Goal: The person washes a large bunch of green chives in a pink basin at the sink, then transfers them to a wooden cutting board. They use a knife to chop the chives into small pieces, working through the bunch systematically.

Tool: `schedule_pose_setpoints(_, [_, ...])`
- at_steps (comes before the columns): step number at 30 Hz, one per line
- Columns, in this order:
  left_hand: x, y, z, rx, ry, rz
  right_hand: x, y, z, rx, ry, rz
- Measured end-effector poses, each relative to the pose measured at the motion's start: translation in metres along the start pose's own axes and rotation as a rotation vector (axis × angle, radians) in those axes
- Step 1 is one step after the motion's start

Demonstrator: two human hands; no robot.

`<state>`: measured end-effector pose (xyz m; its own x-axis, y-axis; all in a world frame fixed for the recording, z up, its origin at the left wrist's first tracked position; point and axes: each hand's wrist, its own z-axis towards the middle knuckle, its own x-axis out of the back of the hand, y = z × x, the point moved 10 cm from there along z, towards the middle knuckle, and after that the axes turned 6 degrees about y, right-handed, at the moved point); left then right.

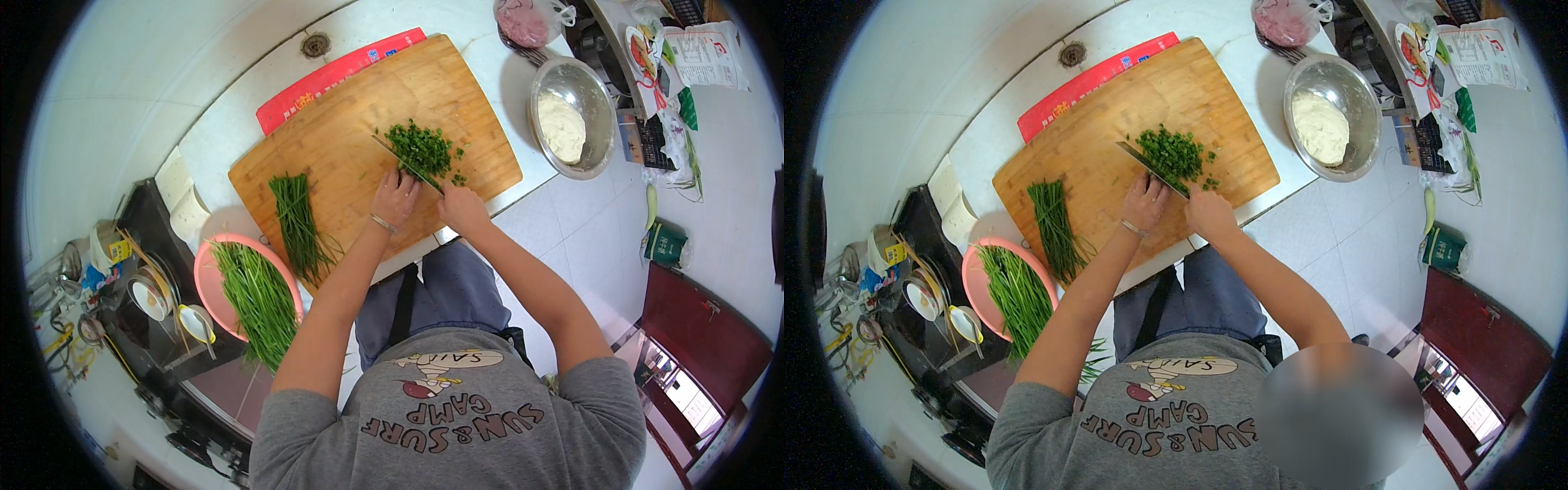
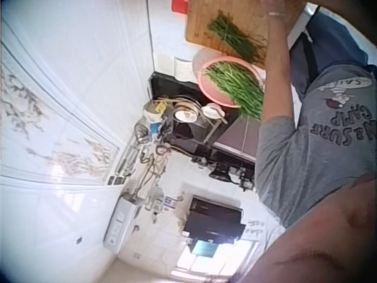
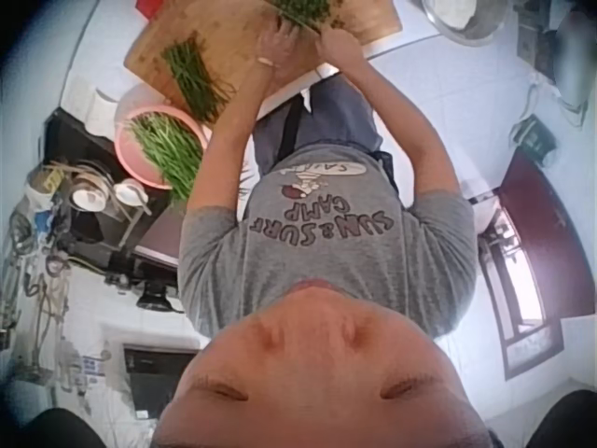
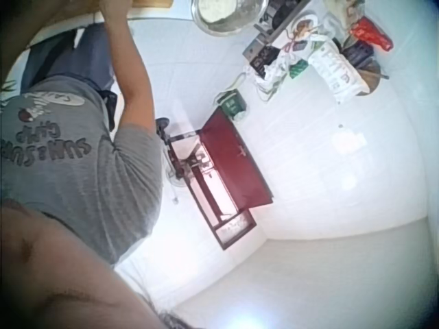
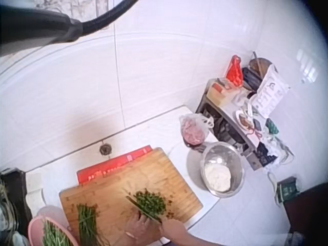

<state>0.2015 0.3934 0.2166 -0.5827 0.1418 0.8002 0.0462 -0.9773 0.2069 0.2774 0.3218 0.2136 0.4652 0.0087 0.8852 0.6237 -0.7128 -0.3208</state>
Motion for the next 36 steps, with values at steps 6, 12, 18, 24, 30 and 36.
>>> schedule_pose_setpoints(6, [0.0,-0.001,0.001,-0.021,-0.029,-0.027,0.003,-0.007,0.011,-0.026,-0.125,0.015])
schedule_pose_setpoints(12, [0.0,-0.001,0.003,-0.035,0.005,-0.07,-0.007,-0.011,0.021,0.023,-0.218,0.022])
schedule_pose_setpoints(18, [0.0,-0.002,0.001,-0.016,0.026,-0.126,-0.02,-0.019,0.041,0.041,-0.159,0.041])
schedule_pose_setpoints(24, [-0.002,-0.003,-0.003,-0.025,0.004,-0.08,-0.018,-0.019,0.042,0.089,-0.074,0.161])
schedule_pose_setpoints(30, [-0.003,-0.002,-0.003,-0.016,-0.02,-0.048,-0.002,-0.01,0.024,0.108,-0.029,0.302])
schedule_pose_setpoints(36, [-0.006,-0.001,-0.004,-0.033,-0.052,0.002,0.011,-0.005,0.004,-0.02,-0.001,0.202])
